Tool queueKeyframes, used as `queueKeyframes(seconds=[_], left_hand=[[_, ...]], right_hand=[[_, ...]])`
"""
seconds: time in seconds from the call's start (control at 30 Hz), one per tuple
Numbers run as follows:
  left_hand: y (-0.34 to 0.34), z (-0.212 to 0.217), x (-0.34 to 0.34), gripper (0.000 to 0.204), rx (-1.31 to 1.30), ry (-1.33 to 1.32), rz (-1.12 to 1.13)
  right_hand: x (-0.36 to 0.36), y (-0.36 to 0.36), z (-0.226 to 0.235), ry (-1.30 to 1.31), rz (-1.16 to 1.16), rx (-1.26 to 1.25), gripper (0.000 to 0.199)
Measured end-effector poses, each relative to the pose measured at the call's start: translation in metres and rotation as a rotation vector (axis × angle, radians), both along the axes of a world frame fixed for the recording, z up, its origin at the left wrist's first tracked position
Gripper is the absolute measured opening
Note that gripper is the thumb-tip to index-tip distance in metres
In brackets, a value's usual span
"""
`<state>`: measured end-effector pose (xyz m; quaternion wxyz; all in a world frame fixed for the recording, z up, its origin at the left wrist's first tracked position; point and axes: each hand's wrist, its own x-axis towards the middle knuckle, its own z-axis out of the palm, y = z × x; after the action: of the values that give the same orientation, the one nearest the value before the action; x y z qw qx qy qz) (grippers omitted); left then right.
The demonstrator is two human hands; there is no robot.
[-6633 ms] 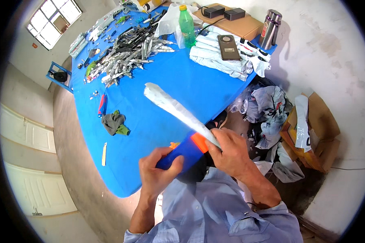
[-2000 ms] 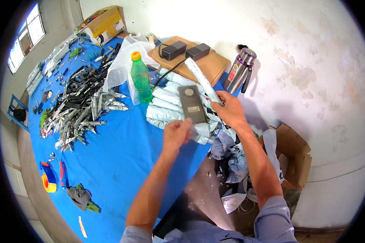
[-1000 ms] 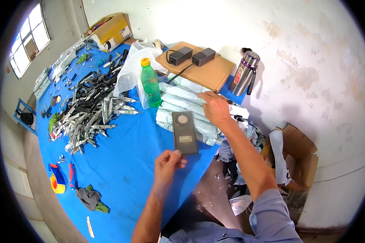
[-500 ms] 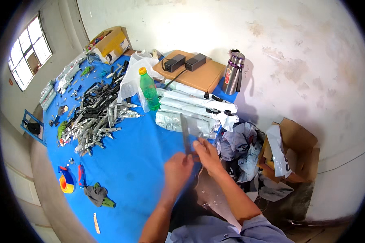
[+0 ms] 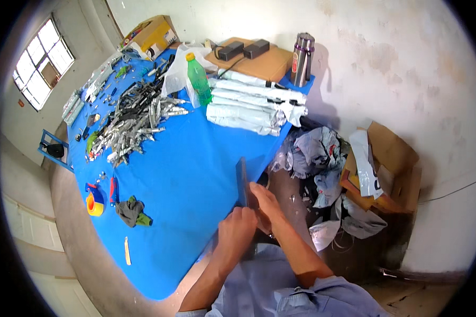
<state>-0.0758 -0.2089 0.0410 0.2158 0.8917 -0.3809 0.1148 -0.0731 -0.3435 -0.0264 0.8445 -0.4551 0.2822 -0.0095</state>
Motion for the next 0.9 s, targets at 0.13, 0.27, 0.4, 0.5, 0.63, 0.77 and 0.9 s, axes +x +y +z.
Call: queueKeyframes(seconds=[0.13,0.27,0.4,0.5,0.63,0.77,0.9], left_hand=[[0.014,-0.001,-0.030,0.021,-0.011,0.021,-0.055],[0.021,-0.013,-0.043,0.022,0.040,0.035,-0.097],[0.025,-0.022,-0.053,0.024,0.045,0.043,-0.088],[0.025,-0.027,-0.060,0.024,0.051,0.041,-0.077],[0.022,-0.030,-0.064,0.027,0.035,0.043,-0.059],[0.025,-0.019,-0.065,0.027,-0.049,0.112,-0.024],[0.051,-0.018,-0.053,0.024,-0.127,0.125,0.094]], right_hand=[[-0.029,0.009,-0.008,-0.083,0.044,0.355,0.038],[-0.044,0.017,-0.018,-0.145,0.037,0.522,0.041],[-0.051,0.021,-0.019,-0.135,0.057,0.484,0.046],[-0.057,0.022,-0.021,-0.126,0.065,0.464,0.053],[-0.062,0.022,-0.022,-0.092,0.039,0.468,0.064],[-0.062,0.014,-0.021,-0.047,0.002,0.447,0.067],[-0.062,0.006,-0.027,-0.077,0.003,0.519,0.068]])
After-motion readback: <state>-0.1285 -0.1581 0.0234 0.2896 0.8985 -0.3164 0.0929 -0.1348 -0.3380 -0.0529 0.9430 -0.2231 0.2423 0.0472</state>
